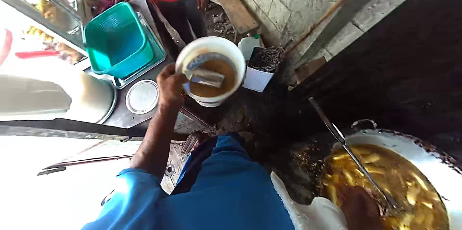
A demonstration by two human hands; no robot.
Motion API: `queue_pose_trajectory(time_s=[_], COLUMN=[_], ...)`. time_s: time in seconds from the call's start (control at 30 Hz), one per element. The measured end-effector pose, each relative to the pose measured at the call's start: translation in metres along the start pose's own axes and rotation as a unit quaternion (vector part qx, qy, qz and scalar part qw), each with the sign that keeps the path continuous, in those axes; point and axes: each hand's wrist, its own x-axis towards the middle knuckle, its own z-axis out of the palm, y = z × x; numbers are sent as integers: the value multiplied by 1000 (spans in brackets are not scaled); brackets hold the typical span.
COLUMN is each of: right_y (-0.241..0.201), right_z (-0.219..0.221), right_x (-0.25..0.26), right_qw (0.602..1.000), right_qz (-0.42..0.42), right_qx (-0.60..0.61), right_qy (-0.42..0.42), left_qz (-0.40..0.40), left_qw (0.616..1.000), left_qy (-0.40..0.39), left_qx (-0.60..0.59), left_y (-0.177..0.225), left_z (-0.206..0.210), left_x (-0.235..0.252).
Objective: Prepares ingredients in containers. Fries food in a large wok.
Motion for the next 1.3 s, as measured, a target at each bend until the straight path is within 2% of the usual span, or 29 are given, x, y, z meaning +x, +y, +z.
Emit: queue_pose_trajectory(time_s=[0.07, 0.17, 0.27, 0.37, 0.47, 0.6, 0.7, 0.77, 0.8, 0.87, 1.0, 1.1, 1.23, 1.3], right_y=[-14, 2, -12, -24, -4, -37, -44, -47, -44, -35, -25, -12, 14, 16], right_z=[12, 30, 42, 46, 44, 57, 63, 66, 68, 72, 84, 90, 84, 77], right_x=[5, 16, 6, -6, 4, 0, 6, 9, 11, 17, 26, 27, 18, 9], right_qw=[1000, 998, 996, 991, 989, 992, 994, 993, 992, 992, 985, 988, 994, 994], right_qz=[-6, -43, 2, 63, 57, 97, 94, 96, 92, 88, 104, 85, 36, 58], right_qx=[6, 6, -18, -16, -17, -3, 5, 16, 20, 23, 26, 39, 49, 61], right_qy=[-28, -40, -82, -121, -137, -77, -62, -71, -78, -90, -133, -123, -87, -67], left_qz=[-13, -42, -67, -84, -57, -52, -112, -138, -122, -45, 68, 136, 248, 270], left_qw=[996, 977, 949, 923, 904, 889, 880, 839, 823, 817, 838, 844, 853, 859], left_qy=[83, 195, 290, 360, 418, 456, 435, 415, 400, 356, 245, 162, 52, -58], left_qx=[-23, -69, -103, -104, -67, -8, 156, 322, 383, 452, 483, 492, 457, 432], left_y=[0, -9, -30, -51, -59, -69, -65, -49, -40, -27, -12, -8, -40, -54], left_z=[-23, -53, -74, -89, -101, -128, -141, -140, -138, -132, -115, -80, 7, 60], left_x=[13, 33, 51, 70, 88, 107, 112, 106, 101, 94, 93, 82, 65, 49])
